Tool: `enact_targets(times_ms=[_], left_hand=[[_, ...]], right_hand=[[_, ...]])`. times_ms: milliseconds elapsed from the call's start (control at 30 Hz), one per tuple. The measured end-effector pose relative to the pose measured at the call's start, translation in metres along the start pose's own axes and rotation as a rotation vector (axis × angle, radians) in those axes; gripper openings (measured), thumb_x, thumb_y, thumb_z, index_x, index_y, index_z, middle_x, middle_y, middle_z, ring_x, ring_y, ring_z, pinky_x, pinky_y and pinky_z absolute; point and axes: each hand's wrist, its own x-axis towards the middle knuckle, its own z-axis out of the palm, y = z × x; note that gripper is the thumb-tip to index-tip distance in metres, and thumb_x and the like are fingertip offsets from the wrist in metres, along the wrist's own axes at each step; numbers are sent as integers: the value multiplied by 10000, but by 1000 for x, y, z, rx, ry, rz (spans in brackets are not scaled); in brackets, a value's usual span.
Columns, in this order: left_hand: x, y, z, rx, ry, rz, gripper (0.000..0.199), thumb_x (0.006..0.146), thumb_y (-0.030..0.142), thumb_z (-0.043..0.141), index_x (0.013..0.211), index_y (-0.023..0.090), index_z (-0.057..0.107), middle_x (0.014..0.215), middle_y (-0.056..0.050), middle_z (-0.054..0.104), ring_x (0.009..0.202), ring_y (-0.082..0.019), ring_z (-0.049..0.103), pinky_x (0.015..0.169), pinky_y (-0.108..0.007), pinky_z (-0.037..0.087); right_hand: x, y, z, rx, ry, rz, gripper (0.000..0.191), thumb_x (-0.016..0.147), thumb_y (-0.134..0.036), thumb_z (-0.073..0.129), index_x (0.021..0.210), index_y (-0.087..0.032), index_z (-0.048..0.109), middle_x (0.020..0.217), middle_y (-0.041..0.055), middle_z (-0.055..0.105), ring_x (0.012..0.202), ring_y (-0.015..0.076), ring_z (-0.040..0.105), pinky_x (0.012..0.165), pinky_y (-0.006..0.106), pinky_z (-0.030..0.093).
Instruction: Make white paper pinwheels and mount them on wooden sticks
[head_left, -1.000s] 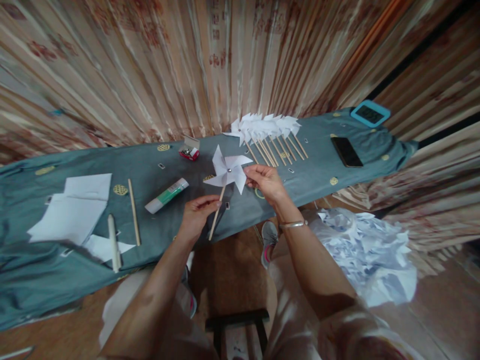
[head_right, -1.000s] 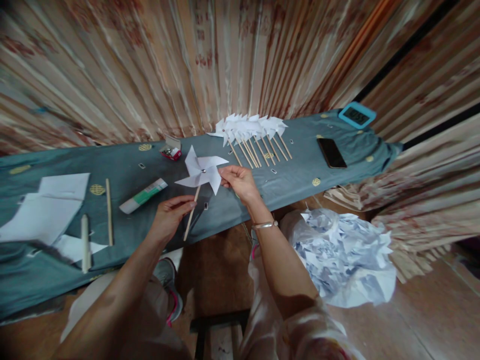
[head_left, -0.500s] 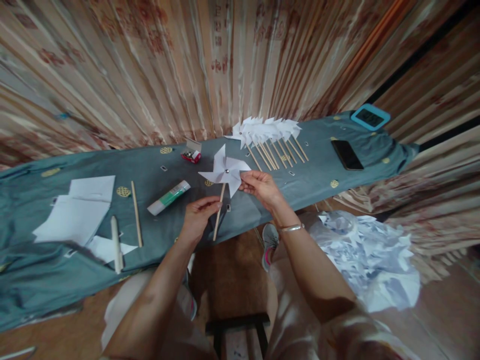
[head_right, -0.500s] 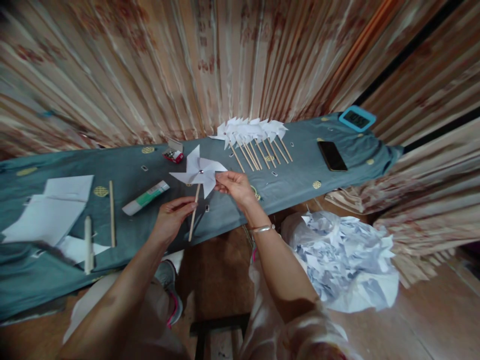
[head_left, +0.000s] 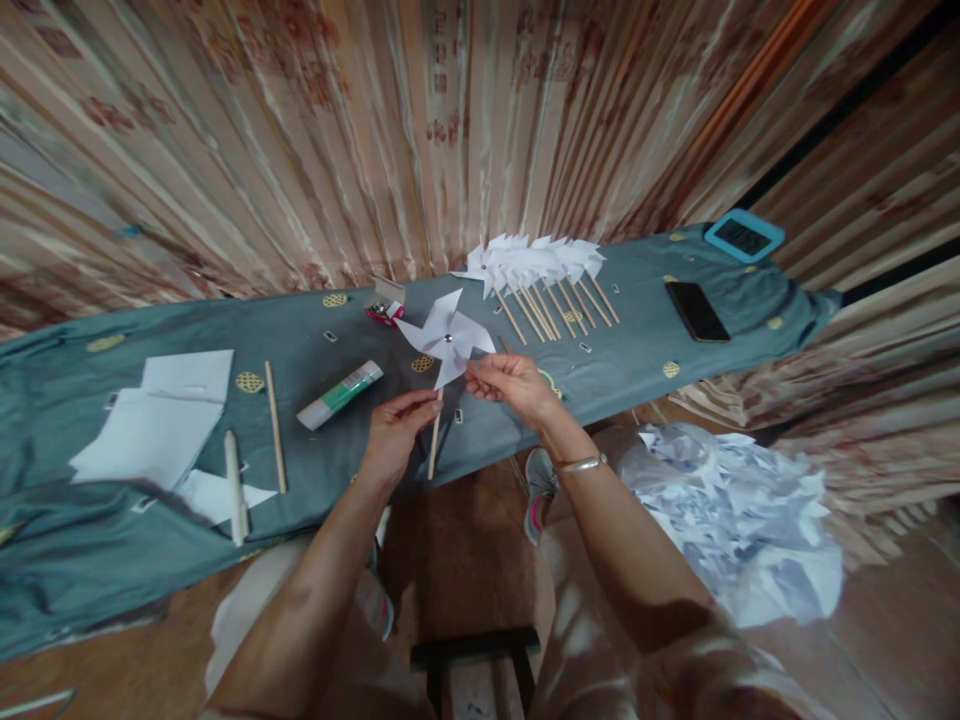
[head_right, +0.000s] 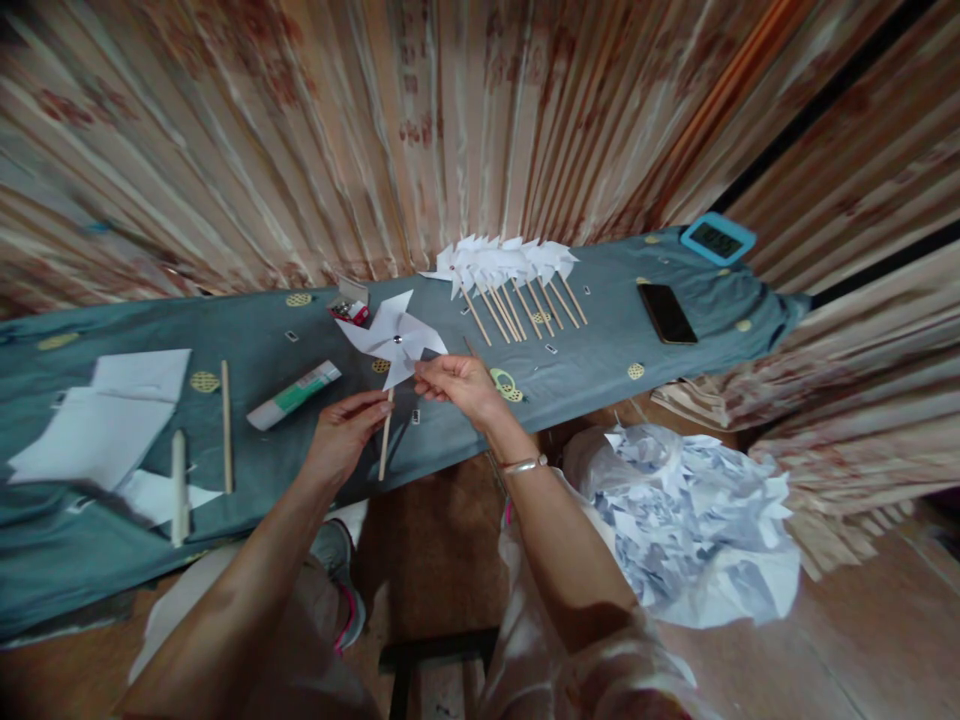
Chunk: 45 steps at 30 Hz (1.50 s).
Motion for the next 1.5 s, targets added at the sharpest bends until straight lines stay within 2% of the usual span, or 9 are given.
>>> enact_targets(times_ms=[67, 133, 233, 300, 367, 467, 667, 1033, 1500], left_hand=[[0, 0, 0, 0, 3, -1, 452, 365, 369, 950, 732, 166, 780, 694, -24, 725, 629, -115, 601, 676, -251, 483], [0, 1, 0, 6, 1, 4, 455, 366, 386, 948, 727, 167, 781, 702, -30, 730, 639, -121, 610, 685, -257, 488], [0, 0, -2, 39, -25, 9, 464, 376, 414, 947, 735, 169, 785, 727, -44, 744, 655, -134, 623, 703, -269, 495], [-1, 0, -4, 73, -57, 12, 470, 394, 438, 943, 749, 171, 788, 739, -49, 751, 655, -137, 623, 704, -272, 497], [-2, 0, -5, 106, -90, 12, 469, 404, 453, 940, 752, 176, 791, 731, -49, 751, 646, -139, 618, 685, -267, 494], [-2, 1, -5, 131, -116, -4, 471, 384, 459, 943, 735, 184, 791, 717, -47, 751, 646, -144, 618, 669, -262, 490], [-2, 2, -4, 146, -117, -3, 466, 377, 475, 939, 717, 193, 791, 739, -59, 758, 677, -171, 635, 701, -290, 507], [0, -1, -7, 159, -138, 26, 397, 460, 440, 919, 742, 191, 792, 729, -47, 744, 662, -158, 615, 687, -274, 488], [-2, 2, -4, 138, -95, 7, 445, 417, 461, 929, 728, 180, 780, 709, -45, 732, 647, -155, 614, 690, -282, 494]], right_hand=[[-3, -5, -9, -70, -69, -30, 469, 516, -593, 858, 612, -163, 695, 541, -16, 662, 471, 41, 511, 484, 183, 366], [-3, -11, -18, -65, -48, -87, 474, 528, -610, 846, 600, -169, 689, 526, -24, 643, 461, 39, 486, 470, 187, 337], [1, -14, -30, 35, 148, -224, 455, 517, -602, 850, 584, -191, 668, 538, -41, 634, 454, 36, 442, 465, 195, 313], [6, -13, -34, 77, 293, -270, 440, 486, -585, 865, 633, -211, 686, 615, -34, 676, 509, 56, 492, 512, 208, 369], [11, -10, -35, 85, 347, -267, 452, 468, -574, 873, 711, -226, 719, 714, -17, 720, 603, 89, 567, 593, 232, 432], [13, -5, -31, 97, 284, -221, 476, 466, -583, 876, 748, -223, 745, 726, -10, 723, 652, 109, 593, 649, 252, 456], [9, -8, -19, 153, 179, -178, 436, 423, -547, 908, 597, -208, 697, 557, -45, 627, 538, 83, 491, 533, 232, 395], [5, -12, -15, 123, 157, -99, 397, 433, -503, 910, 597, -214, 691, 572, -48, 643, 534, 67, 526, 544, 209, 419], [6, -9, -14, 107, 183, -69, 413, 372, -473, 922, 629, -208, 738, 586, -43, 640, 522, 58, 488, 516, 206, 394]])
